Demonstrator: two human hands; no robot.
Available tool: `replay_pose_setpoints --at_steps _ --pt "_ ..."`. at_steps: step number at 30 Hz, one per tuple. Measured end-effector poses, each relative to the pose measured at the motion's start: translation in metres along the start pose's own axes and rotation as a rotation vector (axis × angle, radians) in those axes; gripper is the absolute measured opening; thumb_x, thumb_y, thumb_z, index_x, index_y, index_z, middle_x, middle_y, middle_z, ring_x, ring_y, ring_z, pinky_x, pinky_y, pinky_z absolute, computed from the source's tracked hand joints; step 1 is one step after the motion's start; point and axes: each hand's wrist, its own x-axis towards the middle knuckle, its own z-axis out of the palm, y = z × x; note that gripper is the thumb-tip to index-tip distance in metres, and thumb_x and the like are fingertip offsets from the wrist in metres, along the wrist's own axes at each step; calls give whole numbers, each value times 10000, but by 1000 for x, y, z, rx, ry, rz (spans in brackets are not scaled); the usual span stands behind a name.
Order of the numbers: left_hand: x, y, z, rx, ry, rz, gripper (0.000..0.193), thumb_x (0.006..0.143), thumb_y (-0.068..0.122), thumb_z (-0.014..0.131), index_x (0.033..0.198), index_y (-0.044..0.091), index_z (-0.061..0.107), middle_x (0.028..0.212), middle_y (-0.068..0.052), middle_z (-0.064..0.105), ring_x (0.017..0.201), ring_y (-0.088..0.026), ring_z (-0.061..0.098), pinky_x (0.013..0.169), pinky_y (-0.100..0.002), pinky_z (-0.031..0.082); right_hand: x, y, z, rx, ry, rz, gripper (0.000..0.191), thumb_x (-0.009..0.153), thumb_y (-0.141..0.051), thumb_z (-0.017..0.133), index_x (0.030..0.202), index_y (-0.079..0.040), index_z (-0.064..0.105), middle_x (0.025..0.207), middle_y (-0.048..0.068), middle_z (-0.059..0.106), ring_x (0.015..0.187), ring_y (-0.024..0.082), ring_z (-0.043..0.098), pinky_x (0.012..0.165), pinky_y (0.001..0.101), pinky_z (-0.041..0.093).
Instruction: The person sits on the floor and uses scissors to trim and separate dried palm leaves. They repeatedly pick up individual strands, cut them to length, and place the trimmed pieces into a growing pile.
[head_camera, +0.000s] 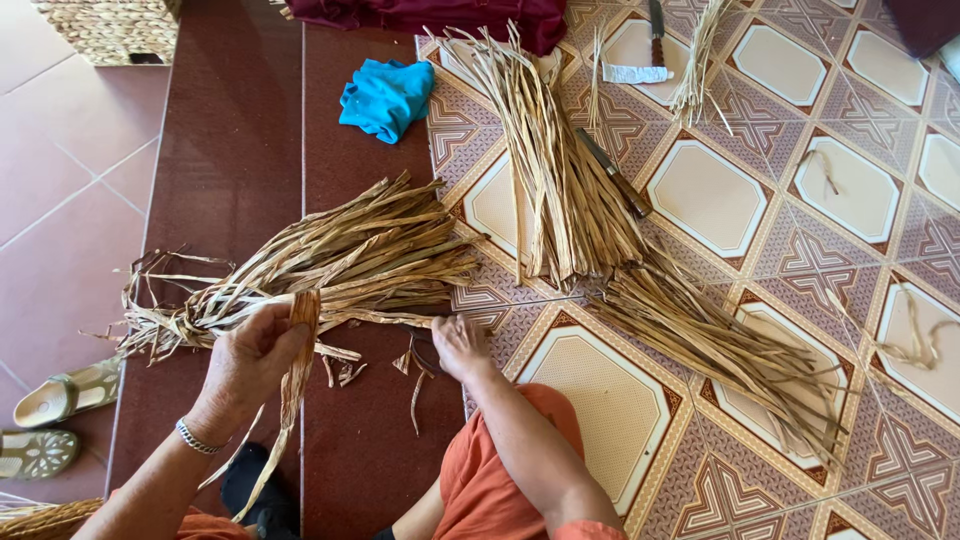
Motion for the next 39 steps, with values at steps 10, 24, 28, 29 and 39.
replay_pose_setpoints --at_steps 10,24,28,29,39 --pt "7 -6 -8 26 18 -89 194 926 175 717 1068 46 746 812 -37 757 676 -86 643 606 -272 539 -15 -6 11 364 70 44 542 807 -81 691 1323 -122 534 758 55 631 667 228 613 704 471 520" --pt "36 12 -15 -486 -14 6 171 1010 180 638 1079 50 725 698 -62 671 558 -91 596 520 -247 524 -82 7 -43 1419 -134 -231 1054 619 -706 866 1373 -23 592 797 -11 599 672 76 578 538 213 472" --pt "38 15 -16 -385 63 42 193 961 185 677 1092 57 738 842 5 746 713 -41 657 650 -219 584 -65 -36 -61 1547 59 -268 978 727 -668 810 1362 24 536 878 15 633 676 106 589 542 234 506" --pt "38 15 -17 -395 66 43 193 962 188 686 1078 45 745 843 1 746 721 -44 655 654 -224 580 -61 -48 -70 1519 150 -296 942 785 -665 763 1388 22 535 896 11 640 674 95 571 535 217 477" --pt "28 29 -31 -508 78 67 212 934 188 714 1043 8 741 839 4 732 749 -46 649 689 -236 576 -69 -119 -183 710 624 -419 799 930 -595 528 1509 -47 475 743 54 582 603 146 566 498 322 471"
